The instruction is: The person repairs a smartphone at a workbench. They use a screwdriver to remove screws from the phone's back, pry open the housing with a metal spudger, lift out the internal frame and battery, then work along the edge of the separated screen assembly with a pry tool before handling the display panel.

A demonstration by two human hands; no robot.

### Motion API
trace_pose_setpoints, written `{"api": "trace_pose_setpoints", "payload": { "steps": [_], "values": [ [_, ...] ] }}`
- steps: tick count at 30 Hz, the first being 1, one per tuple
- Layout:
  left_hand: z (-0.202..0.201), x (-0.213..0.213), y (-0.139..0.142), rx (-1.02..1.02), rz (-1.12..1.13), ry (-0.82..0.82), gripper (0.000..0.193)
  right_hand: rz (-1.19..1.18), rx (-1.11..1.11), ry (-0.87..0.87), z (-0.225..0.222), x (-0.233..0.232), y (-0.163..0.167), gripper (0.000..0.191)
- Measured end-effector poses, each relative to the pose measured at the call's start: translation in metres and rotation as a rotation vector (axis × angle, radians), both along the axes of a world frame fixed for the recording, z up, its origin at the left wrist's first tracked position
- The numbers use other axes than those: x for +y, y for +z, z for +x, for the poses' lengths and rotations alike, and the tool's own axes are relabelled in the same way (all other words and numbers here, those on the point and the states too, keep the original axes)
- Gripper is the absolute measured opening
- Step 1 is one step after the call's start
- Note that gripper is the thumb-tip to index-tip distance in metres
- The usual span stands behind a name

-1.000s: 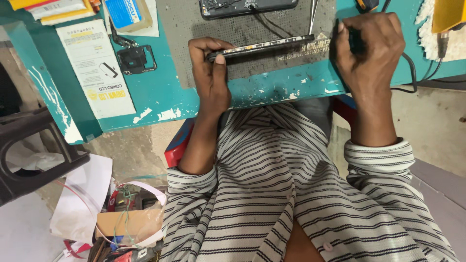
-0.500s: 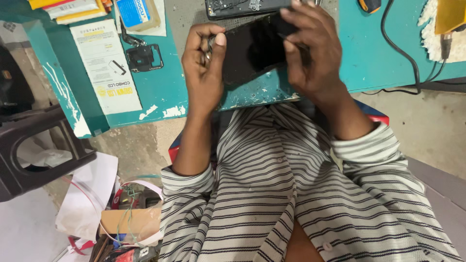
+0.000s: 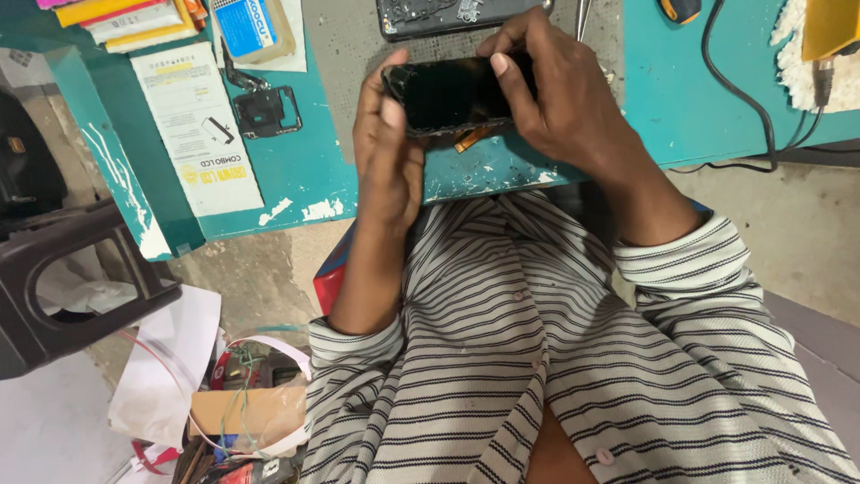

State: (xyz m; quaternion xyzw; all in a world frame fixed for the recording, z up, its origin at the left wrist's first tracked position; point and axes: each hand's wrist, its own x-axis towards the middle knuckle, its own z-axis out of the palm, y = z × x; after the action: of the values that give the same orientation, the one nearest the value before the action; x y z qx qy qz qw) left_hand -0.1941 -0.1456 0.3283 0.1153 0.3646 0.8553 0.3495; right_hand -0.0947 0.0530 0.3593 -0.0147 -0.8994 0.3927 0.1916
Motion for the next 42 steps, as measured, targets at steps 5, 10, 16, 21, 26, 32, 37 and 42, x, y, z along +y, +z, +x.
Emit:
{"api": "trace_pose_setpoints", "payload": {
  "steps": [5, 10, 16, 21, 26, 32, 37, 42],
  "values": [
    [0.008, -0.004, -0.015, 0.21, -0.162, 0.017, 0.08, 0.022, -0.144, -0.036, -0.004, -0.001, 0.012, 0.012],
    [0.013, -0.001, -0.022, 0.114, -0.28, 0.084, 0.078, 0.003, -0.209, -0.006, -0.009, -0.001, 0.022, 0.013],
    [0.015, 0.002, -0.025, 0.187, -0.368, 0.159, 0.072, -0.049, -0.248, -0.01, -0.011, -0.002, 0.023, 0.011],
    [0.016, 0.005, -0.026, 0.114, -0.335, 0.18, 0.073, 0.003, -0.196, -0.033, -0.011, -0.003, 0.018, 0.009],
    [0.013, 0.006, -0.027, 0.128, -0.294, 0.187, 0.073, 0.001, -0.211, -0.019, -0.01, -0.003, 0.02, 0.012],
    [0.011, 0.007, -0.026, 0.143, -0.28, 0.183, 0.076, -0.016, -0.213, 0.005, -0.009, -0.001, 0.021, 0.013],
    [0.015, 0.017, -0.025, 0.169, -0.248, 0.227, 0.078, -0.033, -0.16, -0.023, -0.005, -0.004, 0.019, 0.013],
    [0.024, 0.031, -0.029, 0.051, -0.104, 0.248, 0.084, -0.038, -0.132, -0.07, -0.007, -0.013, 0.014, 0.012]
  ]
}}
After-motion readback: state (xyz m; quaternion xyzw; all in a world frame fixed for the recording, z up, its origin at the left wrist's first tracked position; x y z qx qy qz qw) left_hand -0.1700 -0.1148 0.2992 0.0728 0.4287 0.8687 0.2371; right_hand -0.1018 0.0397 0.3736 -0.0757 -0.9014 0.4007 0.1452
